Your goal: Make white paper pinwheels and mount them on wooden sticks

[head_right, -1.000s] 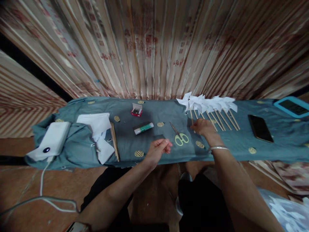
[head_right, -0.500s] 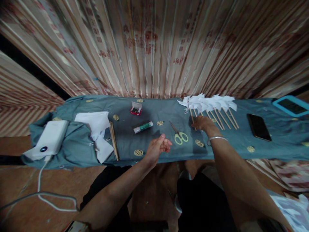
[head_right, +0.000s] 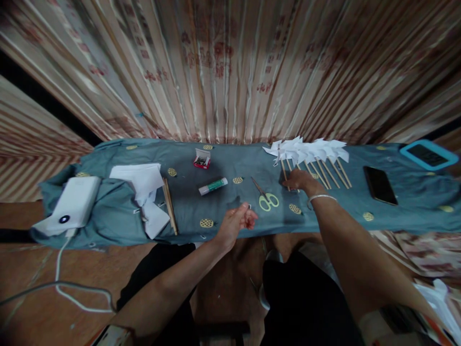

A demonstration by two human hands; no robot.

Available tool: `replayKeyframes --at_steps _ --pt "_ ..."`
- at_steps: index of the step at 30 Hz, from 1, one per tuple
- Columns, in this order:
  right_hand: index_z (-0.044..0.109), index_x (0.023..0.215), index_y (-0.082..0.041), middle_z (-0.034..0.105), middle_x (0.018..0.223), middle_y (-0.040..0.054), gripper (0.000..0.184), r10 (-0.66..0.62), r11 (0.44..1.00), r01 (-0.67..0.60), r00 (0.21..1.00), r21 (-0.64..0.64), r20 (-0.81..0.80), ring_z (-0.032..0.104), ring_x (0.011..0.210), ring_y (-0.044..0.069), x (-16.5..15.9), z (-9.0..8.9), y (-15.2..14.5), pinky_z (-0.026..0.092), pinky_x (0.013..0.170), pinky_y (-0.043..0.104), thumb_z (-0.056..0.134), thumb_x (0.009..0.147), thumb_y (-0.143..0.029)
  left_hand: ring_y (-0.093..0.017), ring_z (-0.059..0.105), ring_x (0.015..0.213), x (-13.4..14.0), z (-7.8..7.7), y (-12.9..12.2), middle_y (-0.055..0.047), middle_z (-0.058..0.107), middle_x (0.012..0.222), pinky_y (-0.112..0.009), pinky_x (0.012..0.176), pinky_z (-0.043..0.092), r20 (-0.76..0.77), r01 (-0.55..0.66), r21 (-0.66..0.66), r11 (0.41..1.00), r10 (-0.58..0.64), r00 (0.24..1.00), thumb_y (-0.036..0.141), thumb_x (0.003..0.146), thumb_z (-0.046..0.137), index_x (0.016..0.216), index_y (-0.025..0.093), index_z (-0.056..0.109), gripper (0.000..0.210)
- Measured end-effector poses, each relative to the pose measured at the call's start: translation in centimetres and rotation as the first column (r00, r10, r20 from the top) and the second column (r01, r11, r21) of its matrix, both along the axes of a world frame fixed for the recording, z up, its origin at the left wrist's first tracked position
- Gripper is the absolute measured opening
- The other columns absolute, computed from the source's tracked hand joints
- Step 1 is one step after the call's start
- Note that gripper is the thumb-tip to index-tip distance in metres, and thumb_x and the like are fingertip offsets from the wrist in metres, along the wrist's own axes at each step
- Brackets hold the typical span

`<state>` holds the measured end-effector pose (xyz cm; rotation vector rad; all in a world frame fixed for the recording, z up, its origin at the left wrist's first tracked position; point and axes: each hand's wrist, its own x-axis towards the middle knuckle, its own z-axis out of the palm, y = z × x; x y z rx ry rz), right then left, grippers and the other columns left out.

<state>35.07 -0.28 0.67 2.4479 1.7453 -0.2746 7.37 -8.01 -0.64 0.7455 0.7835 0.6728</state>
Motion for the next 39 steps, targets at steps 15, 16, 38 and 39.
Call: replayKeyframes --at_steps 15,16,38,39 --pt "0.072 0.070 -0.013 0.069 0.080 0.0175 0.039 -0.225 0.974 0.225 0.974 -0.038 -0.015 0.061 0.073 0.024 -2.3 0.6 -3.1 0.038 0.064 0.034 0.063 0.083 -0.049 -0.011 0.052 0.057 -2.1 0.1 0.0 -0.001 0.064 0.059 -0.026 0.063 0.045 -0.002 -0.092 0.054 0.994 0.092 0.996 0.024 0.063 0.079 0.065 0.018 0.075 0.007" --pt "0.074 0.078 -0.012 0.071 0.085 0.0188 0.038 -0.243 0.970 0.243 0.970 -0.013 -0.028 0.063 0.077 0.026 -2.5 0.5 -3.7 0.039 0.066 0.034 0.061 0.085 -0.047 -0.011 0.053 0.057 -2.2 0.1 0.0 -0.001 0.065 0.059 -0.027 0.063 0.045 -0.011 -0.094 0.056 0.994 0.095 0.995 0.024 0.064 0.079 0.065 0.018 0.075 0.007" --pt "0.068 0.099 -0.017 0.074 0.098 0.0129 0.028 0.588 0.714 -0.422 0.794 0.559 -0.151 0.068 0.090 0.027 -22.0 -3.0 -9.5 0.053 0.084 0.041 0.042 0.097 -0.026 -0.021 0.061 0.090 -13.3 3.4 4.9 -0.005 0.069 0.088 -0.036 0.090 0.047 -0.288 -0.142 0.772 0.619 0.540 0.791 0.019 0.076 0.067 0.081 0.022 0.075 0.010" --pt "0.067 0.099 -0.017 0.074 0.098 0.0127 0.027 0.589 0.716 -0.425 0.794 0.554 -0.153 0.068 0.090 0.027 -21.9 -3.2 -9.4 0.053 0.085 0.041 0.043 0.097 -0.026 -0.024 0.059 0.102 -14.5 2.8 6.2 -0.006 0.069 0.098 -0.039 0.097 0.044 -0.353 -0.099 0.827 0.554 0.647 0.675 0.015 0.074 0.068 0.087 0.022 0.074 0.016"
